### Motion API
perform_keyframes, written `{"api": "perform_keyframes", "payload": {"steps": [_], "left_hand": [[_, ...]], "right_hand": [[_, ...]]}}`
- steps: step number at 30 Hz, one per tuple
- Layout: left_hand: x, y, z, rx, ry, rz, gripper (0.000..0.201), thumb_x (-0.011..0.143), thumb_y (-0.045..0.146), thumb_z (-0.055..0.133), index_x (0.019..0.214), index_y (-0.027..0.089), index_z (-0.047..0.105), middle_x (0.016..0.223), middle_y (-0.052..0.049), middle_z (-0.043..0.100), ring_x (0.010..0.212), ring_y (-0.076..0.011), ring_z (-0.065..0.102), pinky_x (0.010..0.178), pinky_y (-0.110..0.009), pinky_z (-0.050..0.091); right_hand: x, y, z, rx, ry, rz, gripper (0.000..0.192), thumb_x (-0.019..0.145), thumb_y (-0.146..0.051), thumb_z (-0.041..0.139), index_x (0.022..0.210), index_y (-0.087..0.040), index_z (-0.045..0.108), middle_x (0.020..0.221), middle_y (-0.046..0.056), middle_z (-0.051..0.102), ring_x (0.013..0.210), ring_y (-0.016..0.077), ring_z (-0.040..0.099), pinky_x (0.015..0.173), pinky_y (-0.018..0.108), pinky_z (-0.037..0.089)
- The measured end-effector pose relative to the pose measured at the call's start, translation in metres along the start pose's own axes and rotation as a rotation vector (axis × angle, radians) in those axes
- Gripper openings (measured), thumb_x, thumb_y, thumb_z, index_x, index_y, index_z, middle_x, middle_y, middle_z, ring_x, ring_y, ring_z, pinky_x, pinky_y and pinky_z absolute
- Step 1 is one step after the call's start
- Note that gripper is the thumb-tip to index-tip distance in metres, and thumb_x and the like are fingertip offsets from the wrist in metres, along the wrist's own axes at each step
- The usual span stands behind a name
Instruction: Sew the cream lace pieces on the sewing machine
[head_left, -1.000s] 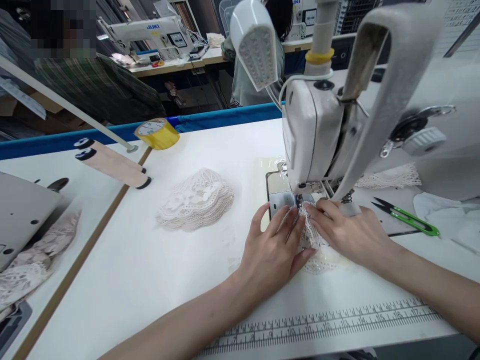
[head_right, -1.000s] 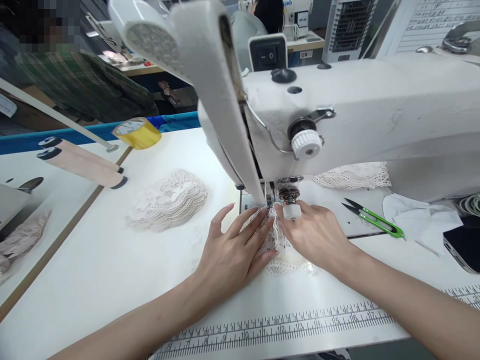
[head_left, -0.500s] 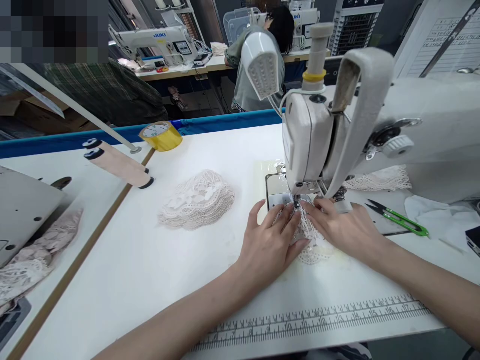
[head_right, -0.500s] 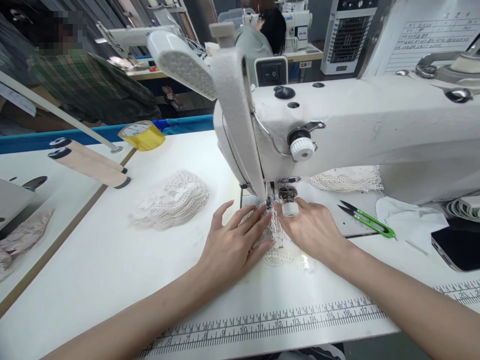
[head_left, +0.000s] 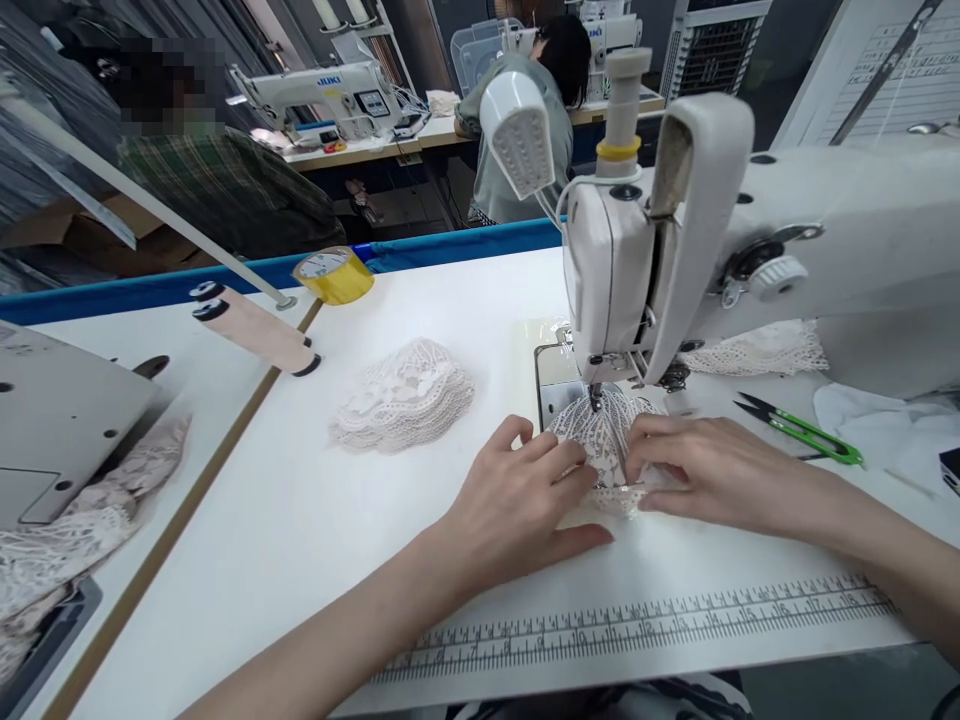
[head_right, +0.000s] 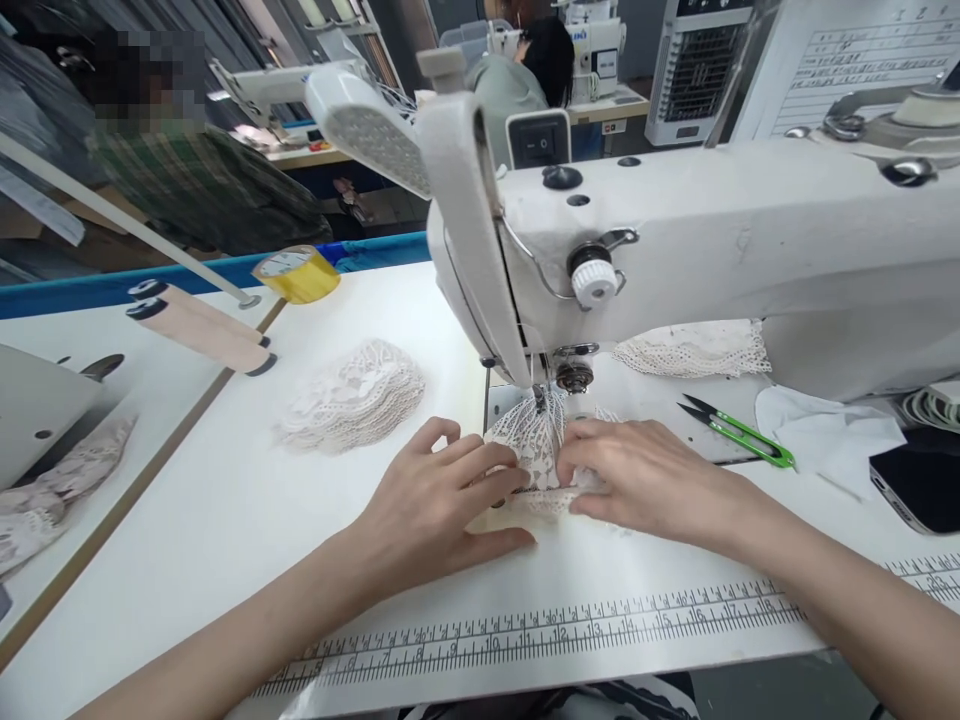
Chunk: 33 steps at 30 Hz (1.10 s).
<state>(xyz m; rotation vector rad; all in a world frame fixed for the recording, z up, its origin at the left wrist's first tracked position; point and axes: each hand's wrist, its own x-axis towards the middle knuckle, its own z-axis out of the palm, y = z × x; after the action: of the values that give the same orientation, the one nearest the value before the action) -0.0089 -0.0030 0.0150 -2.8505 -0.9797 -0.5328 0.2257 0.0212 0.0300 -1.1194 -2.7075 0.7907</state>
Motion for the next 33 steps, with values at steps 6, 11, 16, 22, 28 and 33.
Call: {"api": "perform_keyframes", "payload": {"steps": [6,11,16,22,28,33], "left_hand": [[-0.006,0.006,0.0,-0.105,-0.043,-0.104,0.021,0.095,0.013,0.04,0.093,0.017,0.06,0.094,-0.001,0.067,0.067,-0.0099,0.059,0.064,-0.027,0.039],[0.01,0.008,-0.011,-0.253,-0.176,-0.389,0.012,0.094,0.021,0.044,0.092,0.017,0.056,0.077,0.0,0.065,0.067,-0.0146,0.058,0.059,-0.026,0.042],[0.037,-0.006,-0.009,-0.3,-0.263,-0.329,0.023,0.084,0.014,0.056,0.106,0.017,0.061,0.091,-0.004,0.061,0.073,-0.0153,0.058,0.061,-0.025,0.043],[0.049,-0.027,-0.006,-0.564,-0.317,-0.369,0.031,0.085,0.024,0.055,0.055,0.015,0.053,0.065,0.001,0.047,0.053,-0.008,0.042,0.051,-0.024,0.033],[0.041,-0.031,-0.008,-0.801,-0.307,-0.407,0.044,0.092,0.04,0.045,0.057,0.015,0.053,0.07,0.0,0.046,0.059,-0.0091,0.044,0.055,-0.024,0.036],[0.025,-0.016,0.007,-0.531,-0.153,-0.169,0.04,0.093,0.026,0.044,0.058,0.014,0.057,0.073,-0.003,0.051,0.064,-0.0106,0.048,0.06,-0.025,0.041]], "right_hand": [[0.001,0.006,0.0,0.237,0.053,0.198,0.02,0.092,-0.031,0.047,0.084,-0.023,0.063,0.056,-0.005,0.06,0.05,0.0118,0.055,0.05,0.023,0.037],[0.003,0.001,0.002,0.225,0.187,0.224,0.019,0.084,-0.034,0.059,0.094,-0.02,0.067,0.065,-0.001,0.065,0.057,0.0143,0.06,0.05,0.023,0.041],[0.006,0.004,0.016,-0.203,0.484,0.034,0.024,0.085,-0.016,0.053,0.099,-0.023,0.072,0.077,0.002,0.066,0.055,0.0126,0.055,0.049,0.024,0.034],[0.01,0.01,0.022,-0.244,0.676,-0.009,0.027,0.092,-0.022,0.047,0.09,-0.017,0.074,0.058,0.0,0.058,0.044,0.0095,0.042,0.044,0.023,0.025],[0.012,0.004,0.02,-0.122,0.548,0.08,0.024,0.09,-0.023,0.05,0.091,-0.018,0.073,0.051,-0.003,0.055,0.043,0.0094,0.042,0.047,0.022,0.029],[0.008,-0.002,0.017,-0.202,0.414,0.029,0.021,0.083,-0.017,0.054,0.09,-0.023,0.073,0.074,-0.002,0.069,0.055,0.0123,0.055,0.049,0.025,0.03]]}}
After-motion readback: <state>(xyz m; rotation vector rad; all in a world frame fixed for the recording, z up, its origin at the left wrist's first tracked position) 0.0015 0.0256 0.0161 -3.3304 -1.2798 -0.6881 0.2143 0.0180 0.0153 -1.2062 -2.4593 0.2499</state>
